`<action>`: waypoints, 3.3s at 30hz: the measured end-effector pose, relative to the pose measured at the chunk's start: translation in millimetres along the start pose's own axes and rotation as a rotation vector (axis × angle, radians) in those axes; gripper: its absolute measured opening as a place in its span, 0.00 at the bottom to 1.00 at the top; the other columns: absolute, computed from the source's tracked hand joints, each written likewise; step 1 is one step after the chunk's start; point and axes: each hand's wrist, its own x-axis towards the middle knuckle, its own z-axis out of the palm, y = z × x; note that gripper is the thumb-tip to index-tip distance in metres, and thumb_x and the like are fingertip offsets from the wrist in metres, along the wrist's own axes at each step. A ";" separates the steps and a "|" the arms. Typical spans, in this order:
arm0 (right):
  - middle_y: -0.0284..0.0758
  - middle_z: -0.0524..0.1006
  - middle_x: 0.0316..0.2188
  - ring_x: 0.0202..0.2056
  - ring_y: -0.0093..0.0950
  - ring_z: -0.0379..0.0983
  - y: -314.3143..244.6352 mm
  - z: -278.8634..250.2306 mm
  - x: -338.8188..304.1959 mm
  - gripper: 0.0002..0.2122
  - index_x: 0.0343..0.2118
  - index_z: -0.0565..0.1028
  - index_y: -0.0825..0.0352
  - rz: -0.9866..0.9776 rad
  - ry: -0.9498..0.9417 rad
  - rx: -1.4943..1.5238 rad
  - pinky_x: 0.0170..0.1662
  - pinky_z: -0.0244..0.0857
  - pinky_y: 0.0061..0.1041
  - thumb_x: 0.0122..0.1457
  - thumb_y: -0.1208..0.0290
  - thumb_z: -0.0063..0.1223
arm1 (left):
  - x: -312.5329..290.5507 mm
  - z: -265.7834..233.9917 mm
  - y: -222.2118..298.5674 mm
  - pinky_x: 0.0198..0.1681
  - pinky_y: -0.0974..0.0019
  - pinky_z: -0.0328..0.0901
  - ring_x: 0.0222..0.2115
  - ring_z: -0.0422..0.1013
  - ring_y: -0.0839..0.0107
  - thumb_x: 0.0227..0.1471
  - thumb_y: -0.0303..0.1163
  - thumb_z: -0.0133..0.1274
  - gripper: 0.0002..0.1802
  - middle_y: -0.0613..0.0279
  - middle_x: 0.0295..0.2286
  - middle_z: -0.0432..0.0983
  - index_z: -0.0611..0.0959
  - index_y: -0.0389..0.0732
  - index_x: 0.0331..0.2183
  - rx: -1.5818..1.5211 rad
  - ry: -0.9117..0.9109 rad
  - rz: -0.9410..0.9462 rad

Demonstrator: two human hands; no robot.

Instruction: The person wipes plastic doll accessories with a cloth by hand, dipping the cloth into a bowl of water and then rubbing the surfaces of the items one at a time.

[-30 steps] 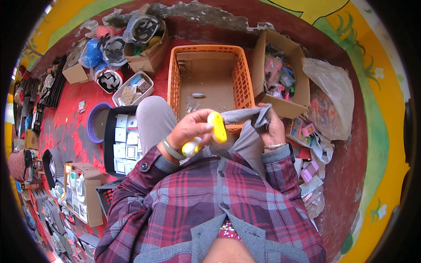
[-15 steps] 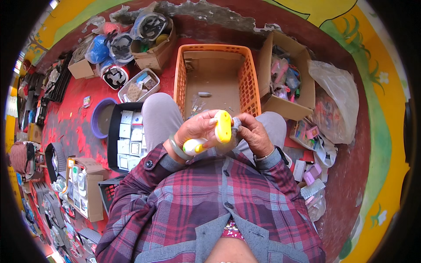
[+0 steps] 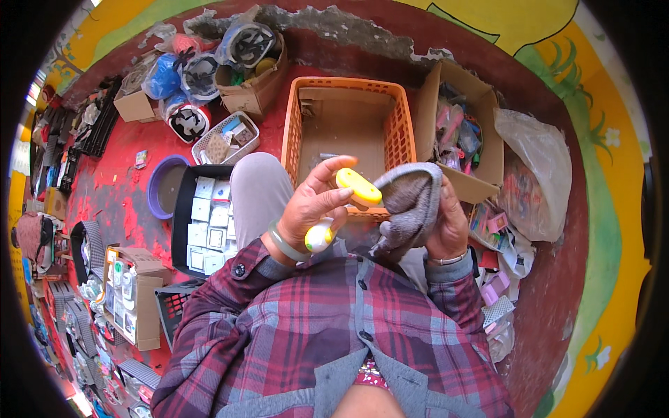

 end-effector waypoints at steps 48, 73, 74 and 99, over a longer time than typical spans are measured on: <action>0.30 0.71 0.33 0.36 0.19 0.67 9.2 21.5 0.0 0.12 0.36 0.67 0.66 0.401 -0.044 -0.386 0.42 0.62 0.18 0.50 0.73 0.56 | -3.2 18.0 -16.4 0.22 0.67 0.61 0.19 0.66 0.73 0.55 0.35 0.44 0.12 0.60 0.21 0.66 0.67 0.36 0.36 1.294 -0.314 0.175; 0.30 0.70 0.32 0.35 0.18 0.67 13.5 20.7 0.2 0.14 0.36 0.67 0.66 0.471 -0.063 -0.380 0.40 0.64 0.19 0.49 0.69 0.55 | -4.4 9.4 -21.2 0.20 0.73 0.61 0.17 0.64 0.79 0.56 0.33 0.43 0.11 0.66 0.19 0.67 0.67 0.37 0.39 1.131 -0.298 0.039; 0.30 0.71 0.32 0.35 0.19 0.68 13.6 19.6 0.3 0.14 0.37 0.67 0.66 0.474 -0.060 -0.378 0.40 0.64 0.19 0.49 0.69 0.55 | -4.5 9.4 -21.4 0.20 0.73 0.61 0.17 0.64 0.79 0.56 0.33 0.43 0.11 0.65 0.19 0.67 0.67 0.37 0.39 1.117 -0.294 0.028; 0.33 0.72 0.36 0.38 0.21 0.69 15.7 20.6 -1.3 0.12 0.39 0.67 0.69 0.462 -0.025 -0.190 0.43 0.64 0.21 0.53 0.70 0.50 | -6.1 7.9 -16.3 0.19 0.77 0.60 0.17 0.65 0.80 0.57 0.33 0.42 0.13 0.63 0.21 0.68 0.67 0.36 0.42 0.847 -0.296 -0.042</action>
